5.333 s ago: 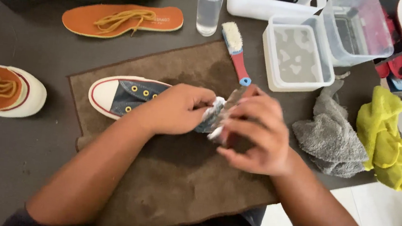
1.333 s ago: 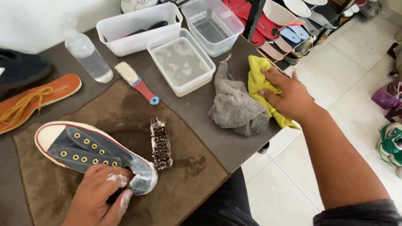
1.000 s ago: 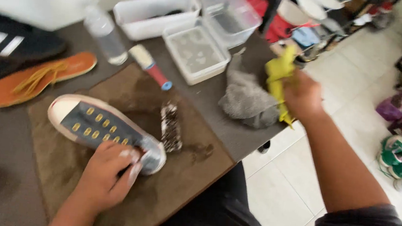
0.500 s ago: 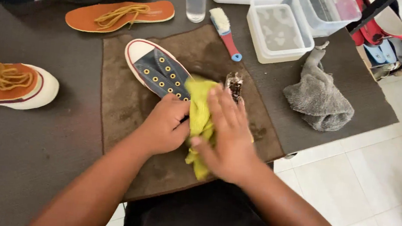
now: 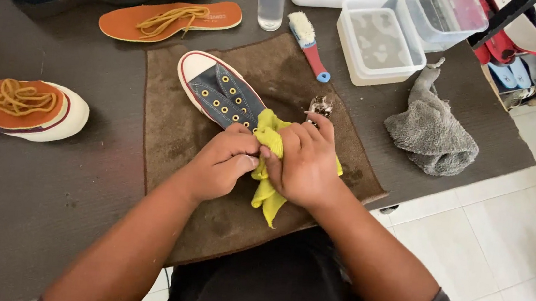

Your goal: The person cleans a blue canvas sneaker by scrubbing the toe and side panels with a brush and wiping with a yellow cloth. The person repeatedly scrubs and wipes the same areas, then inserts a red shoe tree into the shoe.

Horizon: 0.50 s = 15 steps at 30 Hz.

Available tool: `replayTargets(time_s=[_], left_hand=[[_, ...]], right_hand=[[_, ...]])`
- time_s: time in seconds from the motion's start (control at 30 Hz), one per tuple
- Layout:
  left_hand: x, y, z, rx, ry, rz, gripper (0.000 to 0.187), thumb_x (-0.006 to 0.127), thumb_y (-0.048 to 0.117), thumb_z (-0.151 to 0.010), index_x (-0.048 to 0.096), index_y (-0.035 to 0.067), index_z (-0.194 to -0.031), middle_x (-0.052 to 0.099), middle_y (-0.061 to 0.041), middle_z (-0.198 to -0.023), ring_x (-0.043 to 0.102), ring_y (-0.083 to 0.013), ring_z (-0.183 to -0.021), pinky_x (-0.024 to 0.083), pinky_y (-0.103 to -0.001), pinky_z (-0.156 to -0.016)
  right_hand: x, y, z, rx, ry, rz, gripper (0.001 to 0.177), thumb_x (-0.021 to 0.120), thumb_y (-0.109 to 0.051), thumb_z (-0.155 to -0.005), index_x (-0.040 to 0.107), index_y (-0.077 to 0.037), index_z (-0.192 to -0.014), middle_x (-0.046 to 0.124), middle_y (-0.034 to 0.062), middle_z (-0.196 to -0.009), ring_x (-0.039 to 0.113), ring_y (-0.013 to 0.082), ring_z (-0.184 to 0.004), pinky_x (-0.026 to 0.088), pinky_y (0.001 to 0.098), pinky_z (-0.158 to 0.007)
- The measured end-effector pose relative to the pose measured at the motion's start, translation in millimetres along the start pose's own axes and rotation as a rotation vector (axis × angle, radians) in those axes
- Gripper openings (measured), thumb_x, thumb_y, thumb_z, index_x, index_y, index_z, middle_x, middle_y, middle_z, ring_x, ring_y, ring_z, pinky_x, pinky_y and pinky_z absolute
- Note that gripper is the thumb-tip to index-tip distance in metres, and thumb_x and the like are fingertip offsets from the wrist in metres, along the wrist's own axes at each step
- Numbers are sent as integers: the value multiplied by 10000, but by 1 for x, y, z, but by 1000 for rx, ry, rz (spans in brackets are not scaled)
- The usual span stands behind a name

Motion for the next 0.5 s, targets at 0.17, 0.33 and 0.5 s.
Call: replayTargets(time_s=[0.17, 0.33, 0.5], left_hand=[[0, -10, 0, -23, -21, -19, 211, 545, 164, -920, 618, 162, -722, 456, 33, -617, 488, -156, -700, 390, -354, -950], [-3, 17, -6, -172, 16, 19, 407, 446, 150, -877, 758, 68, -1125, 757, -122, -995, 561, -256, -1030, 367, -425, -1069], [-3, 17, -2, -185, -2, 73, 502, 402, 174, -877, 747, 72, -1227, 759, -122, -1103, 547, -265, -1112, 337, -436, -1124]], right_hand=[[-9, 3, -9, 33, 40, -102, 394, 503, -425, -1031, 644, -85, -890, 591, 29, -754, 624, 224, -648, 480, 514, -950], [-59, 22, -3, 490, 346, -588, 293, 488, -234, -1113, 578, 36, -1047, 621, 174, -931, 660, 288, -910, 458, 525, -967], [-76, -3, -17, 474, 111, -448, 638, 373, -492, -1067, 460, 62, -1373, 537, 258, -1297, 525, 374, -1181, 327, 582, -1156]])
Point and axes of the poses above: each hand's wrist, its own z-axis away from the middle knuckle, its own x-axis out of the palm, y = z × x, the point moved 5 cm from there along -z, towards the middle knuckle
